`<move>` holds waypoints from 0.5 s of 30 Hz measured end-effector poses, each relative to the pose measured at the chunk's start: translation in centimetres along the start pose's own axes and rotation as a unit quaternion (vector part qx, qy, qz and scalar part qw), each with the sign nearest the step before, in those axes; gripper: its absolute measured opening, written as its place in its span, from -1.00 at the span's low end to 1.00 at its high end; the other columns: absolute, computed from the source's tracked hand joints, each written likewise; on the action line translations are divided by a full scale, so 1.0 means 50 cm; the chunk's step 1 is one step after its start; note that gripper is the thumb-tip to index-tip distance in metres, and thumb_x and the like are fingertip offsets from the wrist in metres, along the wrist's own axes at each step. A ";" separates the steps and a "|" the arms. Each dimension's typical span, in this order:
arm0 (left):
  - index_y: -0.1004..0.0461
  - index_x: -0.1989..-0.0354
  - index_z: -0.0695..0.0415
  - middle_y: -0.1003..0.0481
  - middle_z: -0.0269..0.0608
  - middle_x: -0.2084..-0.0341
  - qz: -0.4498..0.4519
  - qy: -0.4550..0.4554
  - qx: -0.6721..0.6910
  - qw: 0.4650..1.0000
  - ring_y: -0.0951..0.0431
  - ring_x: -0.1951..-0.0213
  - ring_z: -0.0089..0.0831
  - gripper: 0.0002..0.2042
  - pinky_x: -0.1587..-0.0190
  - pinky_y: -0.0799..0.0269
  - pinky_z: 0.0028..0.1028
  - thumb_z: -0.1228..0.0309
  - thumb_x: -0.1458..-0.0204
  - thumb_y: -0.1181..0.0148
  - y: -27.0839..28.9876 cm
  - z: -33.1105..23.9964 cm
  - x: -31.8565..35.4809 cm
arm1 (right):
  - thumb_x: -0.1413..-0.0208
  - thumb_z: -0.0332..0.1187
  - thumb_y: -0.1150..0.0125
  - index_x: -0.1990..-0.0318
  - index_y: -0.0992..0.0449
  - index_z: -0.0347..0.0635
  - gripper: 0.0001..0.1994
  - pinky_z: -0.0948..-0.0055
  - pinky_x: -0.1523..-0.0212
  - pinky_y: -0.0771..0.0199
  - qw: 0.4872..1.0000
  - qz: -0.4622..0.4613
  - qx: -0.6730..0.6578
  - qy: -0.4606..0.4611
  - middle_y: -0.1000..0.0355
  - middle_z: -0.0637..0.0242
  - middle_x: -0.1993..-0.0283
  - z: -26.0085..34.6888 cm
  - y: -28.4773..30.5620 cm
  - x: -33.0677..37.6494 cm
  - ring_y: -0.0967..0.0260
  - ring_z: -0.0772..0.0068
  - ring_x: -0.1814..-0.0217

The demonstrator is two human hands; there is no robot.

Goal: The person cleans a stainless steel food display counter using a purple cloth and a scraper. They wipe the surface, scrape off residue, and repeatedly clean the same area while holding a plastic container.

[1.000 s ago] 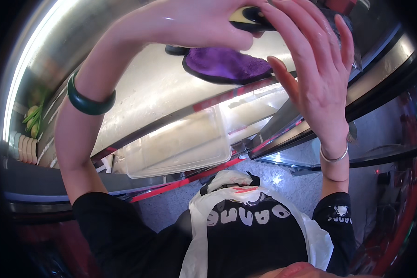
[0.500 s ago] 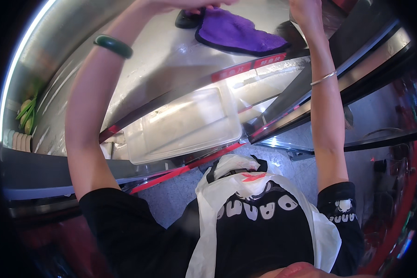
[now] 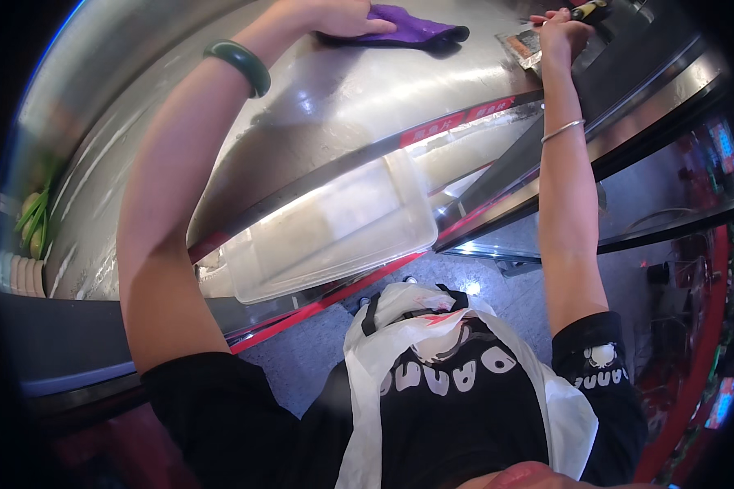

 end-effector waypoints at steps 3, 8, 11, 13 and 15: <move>-0.41 -0.09 0.20 -0.47 0.08 0.04 -0.011 -0.013 -0.009 1.000 -0.47 0.01 -0.11 -0.43 -0.10 -0.38 -0.18 -0.06 -0.21 0.20 0.003 -0.009 0.007 | -0.31 -0.19 0.13 -0.15 -0.12 -0.43 -0.55 0.34 0.24 -0.46 0.914 -0.192 0.177 0.311 -0.43 -0.04 0.22 0.120 0.045 0.048 -0.46 0.19 0.17; -0.41 -0.09 0.19 -0.49 0.08 0.09 -0.037 -0.019 -0.002 0.999 -0.49 0.05 -0.11 -0.45 -0.06 -0.41 -0.22 -0.03 -0.21 0.19 0.001 0.003 0.001 | -0.29 -0.21 0.10 -0.23 -0.01 -0.45 -0.47 0.26 0.18 -0.42 0.952 -0.090 0.189 0.223 -0.40 -0.19 0.11 0.135 0.035 0.052 -0.44 0.06 0.13; -0.42 -0.05 0.22 -0.49 0.07 0.10 -0.059 -0.042 0.028 0.997 -0.50 0.06 -0.12 -0.49 -0.04 -0.42 -0.25 0.00 -0.18 0.07 -0.004 0.014 -0.021 | -0.29 -0.25 0.08 -0.23 0.02 -0.44 -0.49 0.26 0.33 -0.43 0.972 -0.048 0.156 0.171 -0.39 -0.07 0.23 0.157 0.047 0.081 -0.44 0.17 0.33; -0.43 -0.02 0.24 -0.50 0.02 0.07 -0.095 -0.055 0.026 0.994 -0.48 -0.01 -0.13 -0.38 -0.08 -0.35 -0.25 -0.13 -0.11 0.01 -0.001 0.023 -0.036 | -0.29 -0.28 0.07 -0.22 -0.01 -0.41 -0.51 0.24 0.42 -0.41 0.996 -0.016 0.055 0.065 -0.37 0.02 0.28 0.151 0.059 0.101 -0.38 0.30 0.45; -0.43 -0.01 0.25 -0.49 0.07 0.08 -0.110 -0.041 -0.010 0.993 -0.47 -0.01 -0.09 -0.32 -0.08 -0.34 -0.23 -0.21 -0.11 0.10 -0.006 0.039 -0.050 | -0.29 -0.26 0.07 -0.21 -0.03 -0.38 -0.53 0.25 0.46 -0.40 0.993 -0.006 0.092 0.074 -0.38 0.09 0.32 0.174 0.067 0.123 -0.38 0.33 0.48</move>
Point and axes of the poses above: each hand's wrist, its own x-axis away from the middle knuckle, its own y-axis out of the back of the hand, z = x × y, the point moved 8 cm from there along -x, towards the middle knuckle
